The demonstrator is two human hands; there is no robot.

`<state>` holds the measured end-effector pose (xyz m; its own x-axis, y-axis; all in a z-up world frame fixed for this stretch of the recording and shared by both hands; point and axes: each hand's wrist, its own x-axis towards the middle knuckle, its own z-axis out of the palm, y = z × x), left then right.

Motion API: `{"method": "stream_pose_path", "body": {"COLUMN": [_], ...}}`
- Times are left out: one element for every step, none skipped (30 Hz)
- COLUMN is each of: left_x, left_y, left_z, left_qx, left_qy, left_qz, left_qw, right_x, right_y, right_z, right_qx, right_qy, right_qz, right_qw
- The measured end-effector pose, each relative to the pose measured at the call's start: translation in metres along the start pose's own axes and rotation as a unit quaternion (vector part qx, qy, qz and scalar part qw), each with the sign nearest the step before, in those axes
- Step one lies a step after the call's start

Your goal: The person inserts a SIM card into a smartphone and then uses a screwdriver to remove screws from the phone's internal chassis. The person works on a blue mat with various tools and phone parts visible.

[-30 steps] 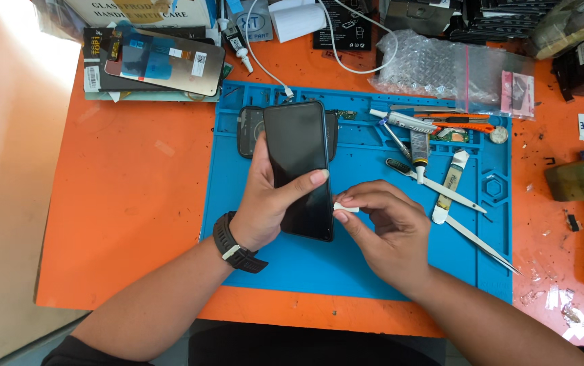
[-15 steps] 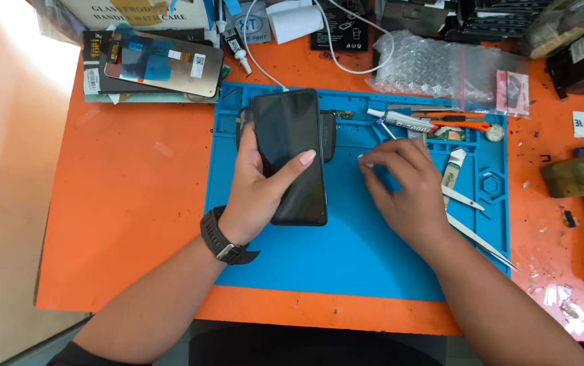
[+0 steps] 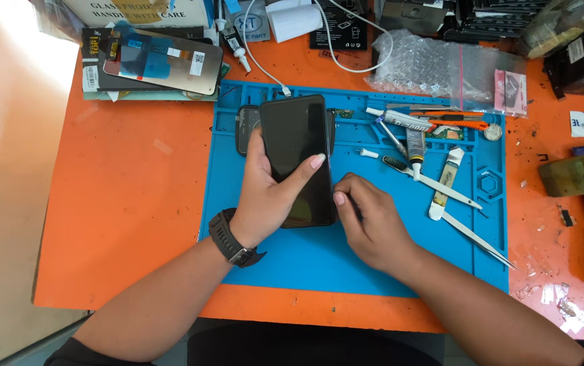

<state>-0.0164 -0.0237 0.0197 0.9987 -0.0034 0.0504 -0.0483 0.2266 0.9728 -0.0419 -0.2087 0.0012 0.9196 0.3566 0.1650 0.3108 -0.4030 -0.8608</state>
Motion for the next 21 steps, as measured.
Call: {"method": "stream_pose_path", "body": {"left_x": [0.001, 0.0, 0.0, -0.001, -0.002, -0.001, 0.0, -0.001, -0.001, -0.002, -0.002, -0.002, -0.001, -0.001, 0.0, 0.001, 0.002, 0.002, 0.003, 0.004, 0.004], "left_y": [0.002, 0.004, 0.006, 0.004, 0.002, 0.0, 0.001, 0.0, 0.0, -0.001, -0.002, -0.002, -0.001, 0.0, 0.001, 0.0, -0.001, -0.002, -0.003, -0.005, -0.007], "left_z": [0.001, 0.001, 0.002, 0.002, 0.002, 0.002, 0.002, 0.001, 0.0, 0.0, 0.001, 0.001, 0.0, -0.002, -0.003, -0.004, -0.005, -0.006, -0.008, -0.009, -0.011], "left_qx": [0.0, 0.002, 0.004, 0.004, 0.0, -0.005, -0.005, -0.003, -0.001, -0.002, -0.004, -0.006, -0.007, -0.001, 0.005, 0.005, 0.013, 0.02, 0.021, 0.028, 0.034], "left_qy": [0.001, -0.002, -0.004, -0.003, 0.0, 0.003, 0.003, 0.003, 0.002, 0.003, 0.005, 0.006, 0.006, 0.002, -0.002, -0.002, 0.004, 0.009, 0.009, 0.006, 0.003], "left_qz": [0.001, -0.002, -0.004, -0.005, -0.003, 0.003, 0.005, -0.001, -0.006, -0.008, -0.005, -0.001, -0.001, 0.009, 0.019, 0.019, 0.024, 0.028, 0.027, 0.031, 0.034], "left_qw": [1.0, 1.0, 1.0, 1.0, 1.0, 1.0, 1.0, 1.0, 1.0, 1.0, 1.0, 1.0, 1.0, 1.0, 1.0, 1.0, 1.0, 0.999, 0.999, 0.999, 0.999], "right_x": [0.001, 0.0, -0.001, -0.003, -0.005, -0.004, -0.002, -0.002, -0.003, -0.003, -0.004, -0.003, -0.003, -0.004, -0.005, -0.004, -0.004, -0.004, -0.003, -0.004, -0.004], "right_y": [0.0, -0.001, -0.001, 0.002, 0.006, 0.01, 0.01, 0.011, 0.011, 0.013, 0.014, 0.016, 0.016, 0.015, 0.015, 0.012, 0.009, 0.006, 0.009, 0.012, 0.014], "right_z": [-0.001, 0.0, 0.0, 0.002, 0.004, 0.005, 0.004, 0.004, 0.004, 0.004, 0.004, 0.004, 0.004, 0.004, 0.004, 0.003, 0.002, 0.002, 0.001, 0.0, -0.002], "right_qx": [0.0, -0.004, -0.009, -0.008, 0.005, 0.016, 0.015, 0.012, 0.009, 0.009, 0.013, 0.017, 0.017, 0.057, 0.097, 0.097, 0.154, 0.21, 0.211, 0.226, 0.241], "right_qy": [0.0, -0.004, -0.007, -0.008, -0.008, -0.006, -0.005, -0.003, -0.001, -0.001, 0.009, 0.02, 0.02, 0.029, 0.038, 0.037, 0.05, 0.062, 0.062, 0.061, 0.06], "right_qz": [-0.001, -0.008, -0.015, -0.015, -0.012, -0.011, -0.013, -0.017, -0.021, -0.02, -0.02, -0.022, -0.022, -0.011, 0.001, 0.001, 0.011, 0.023, 0.024, 0.036, 0.047], "right_qw": [1.0, 1.0, 1.0, 1.0, 1.0, 1.0, 1.0, 1.0, 1.0, 1.0, 1.0, 0.999, 0.999, 0.998, 0.995, 0.995, 0.987, 0.975, 0.975, 0.972, 0.968]}}
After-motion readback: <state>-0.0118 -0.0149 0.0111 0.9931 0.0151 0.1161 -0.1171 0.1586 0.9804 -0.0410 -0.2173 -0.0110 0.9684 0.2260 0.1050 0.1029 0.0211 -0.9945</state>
